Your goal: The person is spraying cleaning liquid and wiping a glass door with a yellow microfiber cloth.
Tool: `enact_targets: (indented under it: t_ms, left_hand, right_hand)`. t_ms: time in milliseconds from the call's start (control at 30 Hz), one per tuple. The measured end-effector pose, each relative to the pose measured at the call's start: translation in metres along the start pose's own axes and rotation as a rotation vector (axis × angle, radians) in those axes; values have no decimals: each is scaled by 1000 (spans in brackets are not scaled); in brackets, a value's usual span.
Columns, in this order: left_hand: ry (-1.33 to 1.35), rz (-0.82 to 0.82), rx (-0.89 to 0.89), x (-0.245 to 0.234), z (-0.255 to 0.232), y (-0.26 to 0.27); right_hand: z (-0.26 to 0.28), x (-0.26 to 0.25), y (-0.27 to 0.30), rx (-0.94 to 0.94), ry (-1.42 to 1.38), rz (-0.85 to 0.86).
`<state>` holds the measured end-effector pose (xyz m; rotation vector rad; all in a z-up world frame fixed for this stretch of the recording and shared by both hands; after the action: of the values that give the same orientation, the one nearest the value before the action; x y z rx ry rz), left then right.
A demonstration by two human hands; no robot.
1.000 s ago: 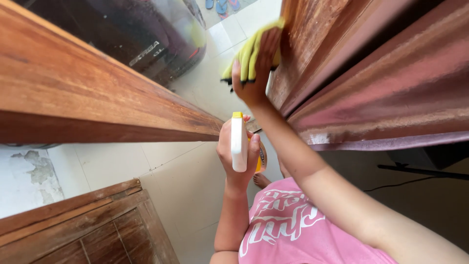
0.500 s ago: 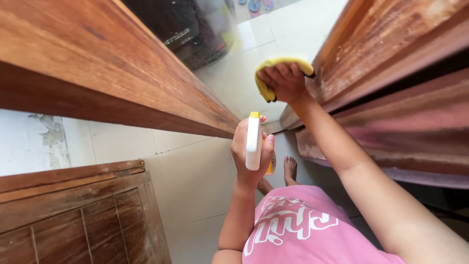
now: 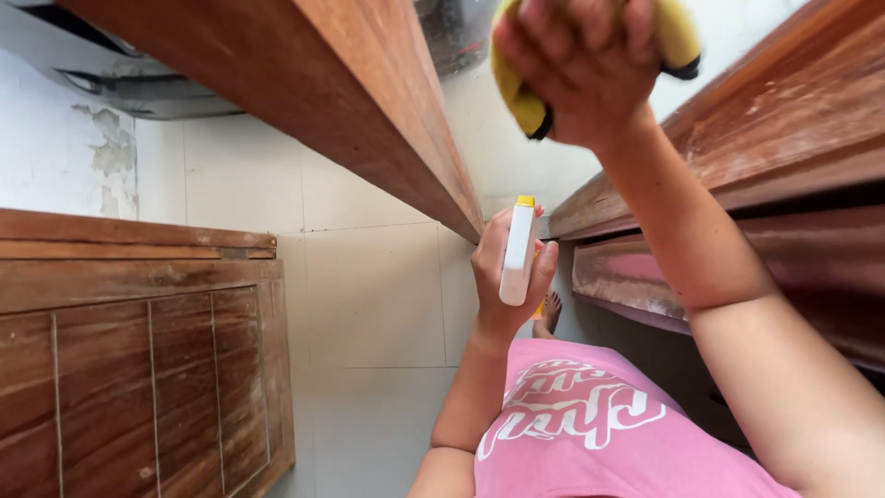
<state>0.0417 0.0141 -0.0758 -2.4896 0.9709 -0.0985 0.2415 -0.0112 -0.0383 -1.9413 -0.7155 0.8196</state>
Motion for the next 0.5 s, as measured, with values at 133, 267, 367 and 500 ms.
enact_targets:
  t_ms: [133,267,367,500]
  left_hand:
    - [-24,-56,-61,-4,14,4]
    - [-35,-108,-102,-14,19,10]
    - [-61,-159,-85,-23,16,21]
    - [-41,-205,-142,-31,16,36]
  right_hand:
    - [53,20,77,-224,107,-11]
    - [91,39,190,-406,62,202]
    - [98,42,210,-505,-74,411]
    - [66,17,140,-472,-75,298]
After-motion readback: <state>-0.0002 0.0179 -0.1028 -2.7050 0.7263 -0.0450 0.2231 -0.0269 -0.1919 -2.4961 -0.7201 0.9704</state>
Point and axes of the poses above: each hand's wrist, its own y-axis away from the middle knuckle, its own x-axis out of the palm, z = x × y, the point moved 5 cm from there along -y, towards the middle knuckle, and after that the axes turned 9 degrees about -z, right-handed, at the moved point
